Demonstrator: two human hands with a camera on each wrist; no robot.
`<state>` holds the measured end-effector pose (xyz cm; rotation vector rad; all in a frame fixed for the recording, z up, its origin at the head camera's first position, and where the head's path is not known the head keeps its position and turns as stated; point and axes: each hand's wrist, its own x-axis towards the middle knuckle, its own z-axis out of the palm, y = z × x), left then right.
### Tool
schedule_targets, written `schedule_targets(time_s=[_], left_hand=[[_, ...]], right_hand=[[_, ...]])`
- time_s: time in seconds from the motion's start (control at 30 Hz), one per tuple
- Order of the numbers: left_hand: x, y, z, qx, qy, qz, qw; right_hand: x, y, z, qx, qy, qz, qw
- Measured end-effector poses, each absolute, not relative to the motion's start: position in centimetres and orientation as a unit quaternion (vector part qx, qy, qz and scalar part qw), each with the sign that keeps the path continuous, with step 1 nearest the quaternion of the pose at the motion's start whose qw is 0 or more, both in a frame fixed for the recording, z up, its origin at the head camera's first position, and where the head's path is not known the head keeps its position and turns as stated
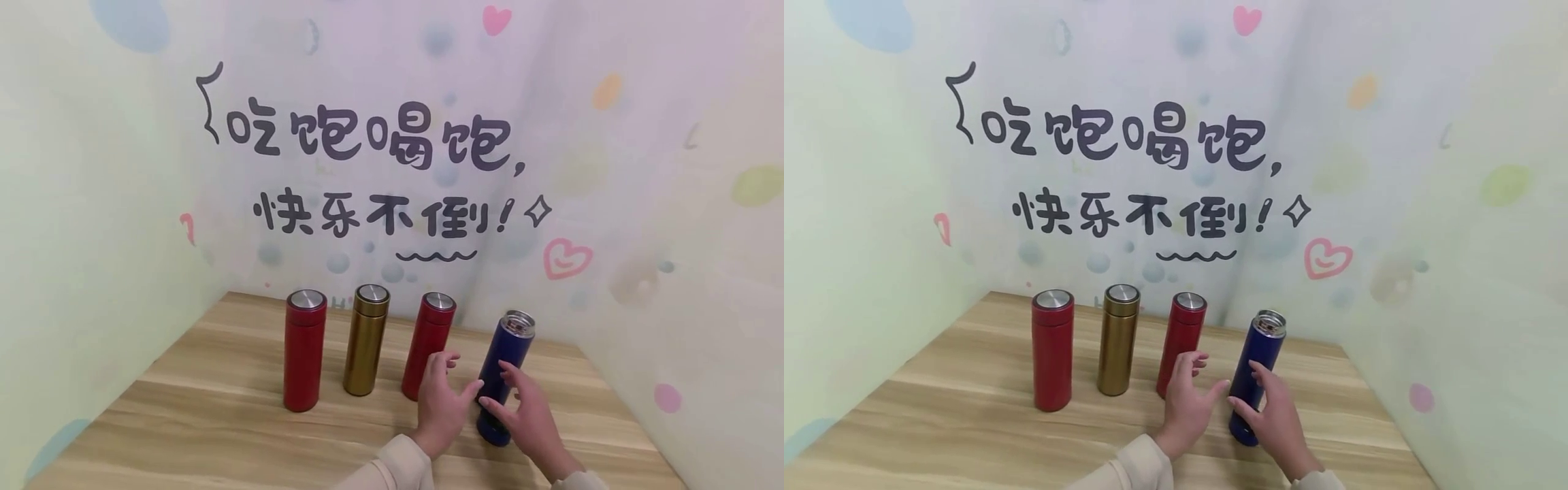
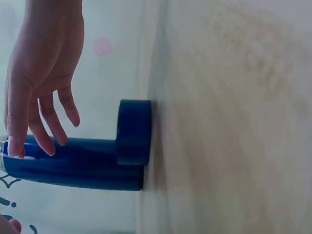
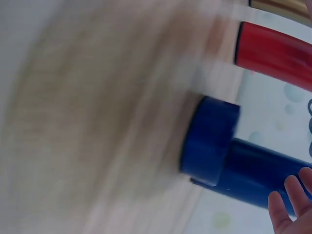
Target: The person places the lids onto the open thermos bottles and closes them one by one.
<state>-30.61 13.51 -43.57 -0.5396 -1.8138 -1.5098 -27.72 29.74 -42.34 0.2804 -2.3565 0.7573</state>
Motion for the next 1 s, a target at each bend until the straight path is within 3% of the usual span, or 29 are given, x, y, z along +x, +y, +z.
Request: schedule_targets(time_s=[0.17, 0.33, 0.6, 1.0], left_hand=[[-30.7, 14.9, -44.2, -0.200, -0.708, -0.613, 0.289], [-31.4, 16.2, -43.9, -0.178, -0.714, -0.652, 0.185], [-32.5, 17.7, -43.1, -0.191, -0.749, -0.629, 0.082], [-36.0, 19.7, -40.9, -0.232, -0.791, -0.565, 0.025]], right_hand=[[-27.1, 30.8, -43.6, 0.089, -0.904, 0.275, 0.316], [-26.8, 31.6, -44.6, 0.075, -0.915, 0.264, 0.296], [-26.8, 31.7, -45.5, 0.098, -0.929, 0.291, 0.204], [-26.5, 32.4, -45.4, 0.105, -0.948, 0.287, 0.089]])
